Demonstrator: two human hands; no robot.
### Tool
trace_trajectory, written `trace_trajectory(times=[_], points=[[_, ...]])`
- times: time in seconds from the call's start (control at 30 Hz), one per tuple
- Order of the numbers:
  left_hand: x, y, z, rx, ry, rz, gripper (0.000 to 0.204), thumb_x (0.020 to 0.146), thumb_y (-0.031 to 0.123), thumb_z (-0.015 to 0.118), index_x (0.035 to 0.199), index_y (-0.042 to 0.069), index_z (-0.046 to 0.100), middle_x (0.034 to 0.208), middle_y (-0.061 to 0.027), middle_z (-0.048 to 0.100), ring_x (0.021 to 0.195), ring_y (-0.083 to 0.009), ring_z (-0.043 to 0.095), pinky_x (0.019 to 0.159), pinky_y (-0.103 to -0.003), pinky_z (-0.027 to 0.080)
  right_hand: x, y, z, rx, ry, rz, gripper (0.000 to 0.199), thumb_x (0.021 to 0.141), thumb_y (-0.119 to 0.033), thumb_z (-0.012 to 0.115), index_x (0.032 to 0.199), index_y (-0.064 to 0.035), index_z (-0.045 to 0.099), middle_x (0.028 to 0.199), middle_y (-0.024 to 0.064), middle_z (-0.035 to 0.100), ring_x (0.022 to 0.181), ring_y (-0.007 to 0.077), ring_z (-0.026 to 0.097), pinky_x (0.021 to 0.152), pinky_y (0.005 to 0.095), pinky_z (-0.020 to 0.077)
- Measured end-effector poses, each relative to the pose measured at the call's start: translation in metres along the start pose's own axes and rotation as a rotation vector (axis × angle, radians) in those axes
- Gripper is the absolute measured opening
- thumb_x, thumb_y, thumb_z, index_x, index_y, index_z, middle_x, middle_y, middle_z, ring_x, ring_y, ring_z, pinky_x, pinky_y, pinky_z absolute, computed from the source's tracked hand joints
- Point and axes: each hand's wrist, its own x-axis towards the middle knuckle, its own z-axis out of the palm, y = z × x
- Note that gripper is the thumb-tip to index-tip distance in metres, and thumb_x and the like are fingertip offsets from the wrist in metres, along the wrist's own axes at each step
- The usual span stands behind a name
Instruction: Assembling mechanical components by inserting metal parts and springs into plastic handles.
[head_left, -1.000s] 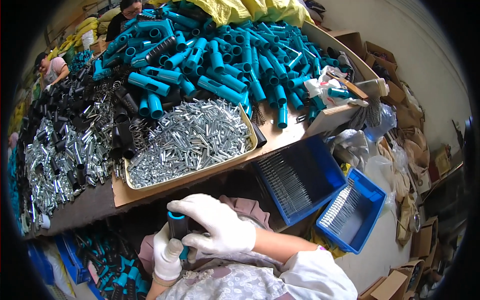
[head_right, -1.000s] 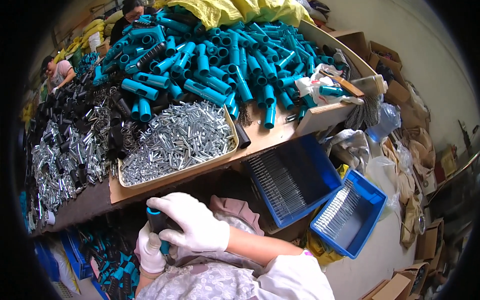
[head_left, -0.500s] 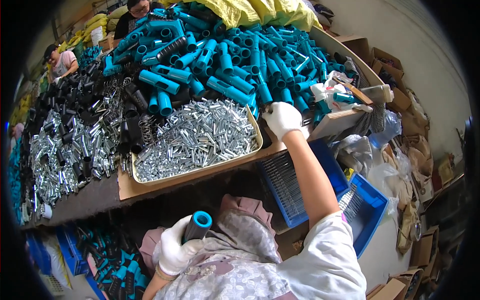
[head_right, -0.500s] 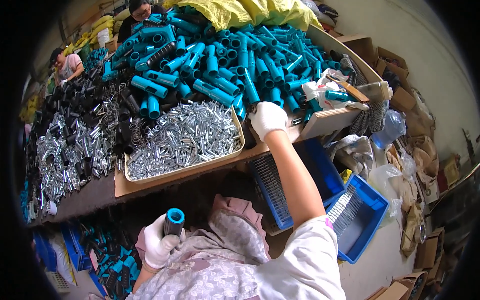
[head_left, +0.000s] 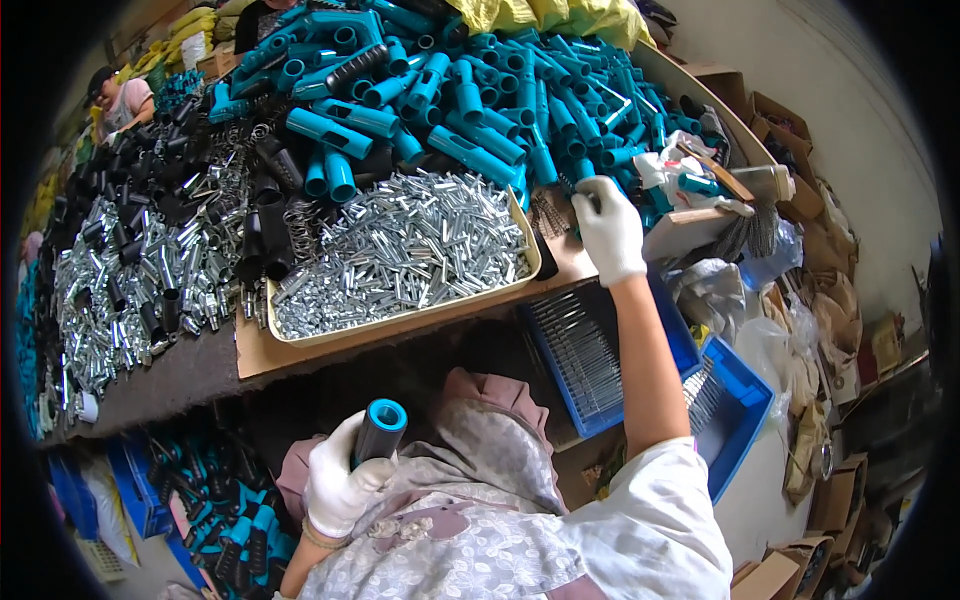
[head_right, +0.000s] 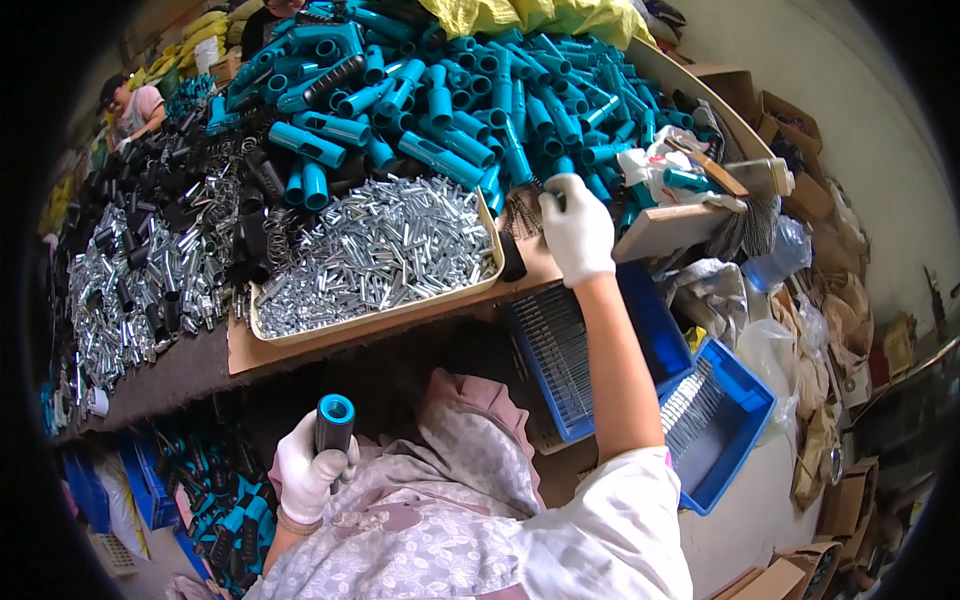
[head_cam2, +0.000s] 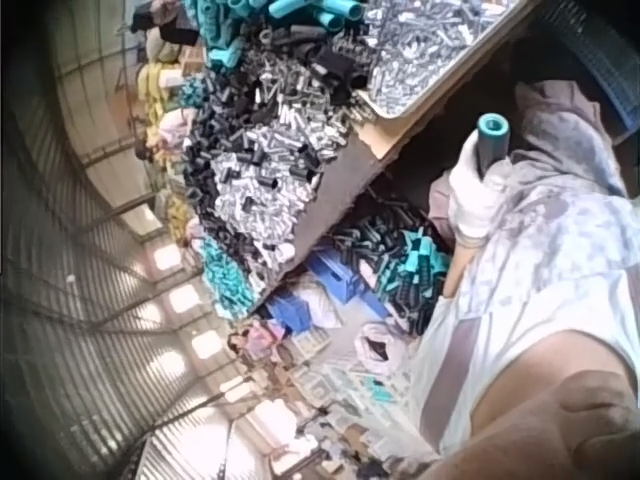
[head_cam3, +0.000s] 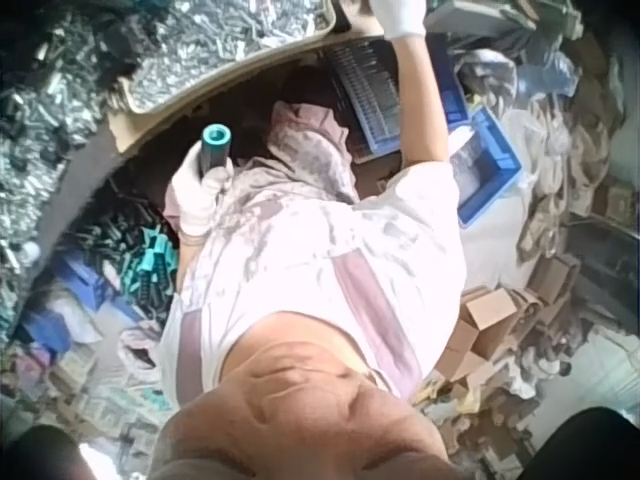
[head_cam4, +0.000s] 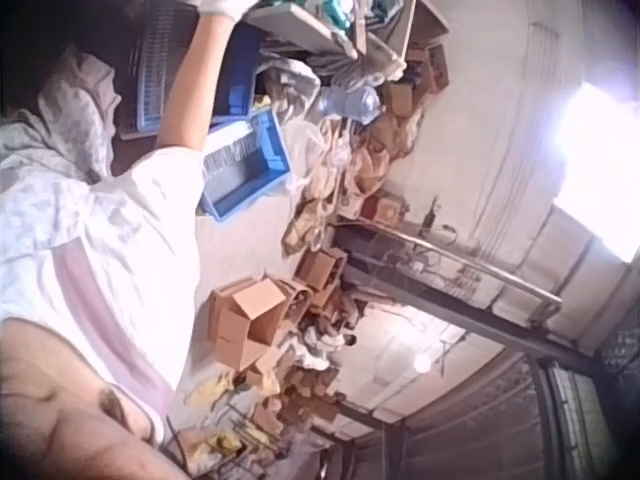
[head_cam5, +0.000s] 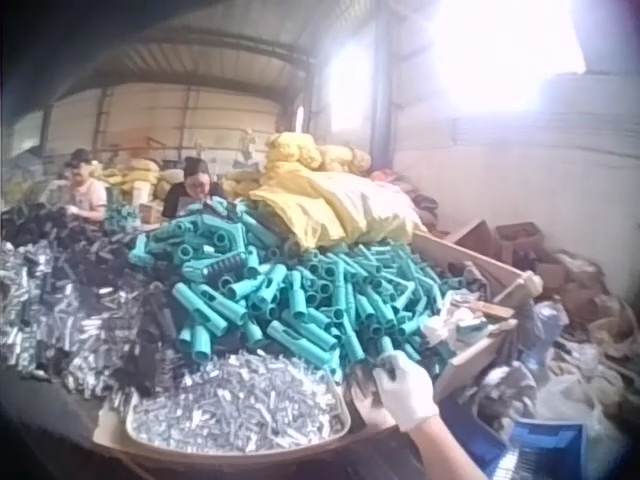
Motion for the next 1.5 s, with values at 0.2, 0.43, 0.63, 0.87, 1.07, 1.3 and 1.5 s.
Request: trace_trajectory(times=[0.2,0.43,0.63,0.87,1.07,1.3,1.5], points=[[0.010,-0.018,-0.009,0.198,-0.003,0.040,0.072,0.084,0.054,0.076,0.124,-0.004,0.060,0.089,-0.0122,0.072,0.080,-0.0160,0.069,0.075,-0.030,0.054,-0.101,-0.134,-0.023,0.647,-0.630,-0.213,0.015,0.082,-0.012,0.070,0.096,-0.0070,0.071,0.086,0.0120,0.067,0.079,0.0303,0.066,0.071,0.0379,0.0535],[0.008,0.008,-0.023,0.371,0.065,0.165,0.071,0.078,0.050,0.082,0.121,-0.003,0.062,0.088,-0.0150,0.072,0.082,-0.0183,0.073,0.073,-0.031,0.056,-0.133,-0.165,-0.015,0.746,-0.737,-0.278,0.007,0.089,-0.012,0.066,0.093,-0.0056,0.068,0.082,0.0107,0.066,0.075,0.0301,0.066,0.069,0.0363,0.0534],[0.001,0.018,-0.033,0.526,-0.018,0.286,0.056,0.075,0.038,0.086,0.115,0.002,0.068,0.091,-0.0193,0.071,0.082,-0.0328,0.073,0.071,-0.035,0.057,-0.131,-0.176,-0.008,0.659,-0.793,-0.300,0.004,0.085,-0.008,0.068,0.088,-0.0061,0.068,0.079,0.0119,0.065,0.072,0.0317,0.066,0.066,0.0373,0.0525],[0.006,0.011,-0.041,0.661,-0.107,0.388,0.058,0.075,0.043,0.082,0.117,0.005,0.068,0.089,-0.0140,0.071,0.075,-0.0327,0.071,0.064,-0.037,0.056,-0.147,-0.192,-0.004,0.547,-0.786,-0.359,0.013,0.090,-0.014,0.066,0.101,-0.0078,0.065,0.081,0.0121,0.066,0.073,0.0317,0.067,0.066,0.0406,0.0528],[0.004,0.006,-0.042,0.328,-0.014,0.298,0.058,0.077,0.028,0.085,0.122,-0.001,0.064,0.101,-0.0214,0.072,0.091,-0.0308,0.074,0.079,-0.034,0.056,-0.056,-0.202,0.010,0.759,-1.293,-0.450,0.048,0.101,-0.043,0.052,0.129,-0.0044,0.058,0.098,0.0174,0.068,0.092,0.0358,0.068,0.082,0.0416,0.0535],[-0.001,-0.013,-0.046,0.127,0.144,0.257,0.080,0.077,0.058,0.079,0.126,-0.003,0.061,0.094,-0.0110,0.075,0.087,-0.0180,0.073,0.079,-0.030,0.056,0.144,-0.232,0.137,-0.268,-0.287,-0.796,0.051,0.081,-0.002,0.062,0.131,-0.0147,0.058,0.110,0.0136,0.064,0.107,0.0345,0.061,0.092,0.0426,0.0503],[-0.012,-0.004,-0.054,0.220,0.169,0.313,0.066,0.080,0.042,0.083,0.125,-0.002,0.062,0.101,-0.0198,0.072,0.094,-0.0235,0.073,0.081,-0.032,0.055,0.170,-0.231,0.167,-0.607,-0.485,-0.963,0.064,0.080,-0.001,0.059,0.141,-0.0201,0.053,0.111,0.0132,0.066,0.109,0.0328,0.061,0.095,0.0426,0.0481]])
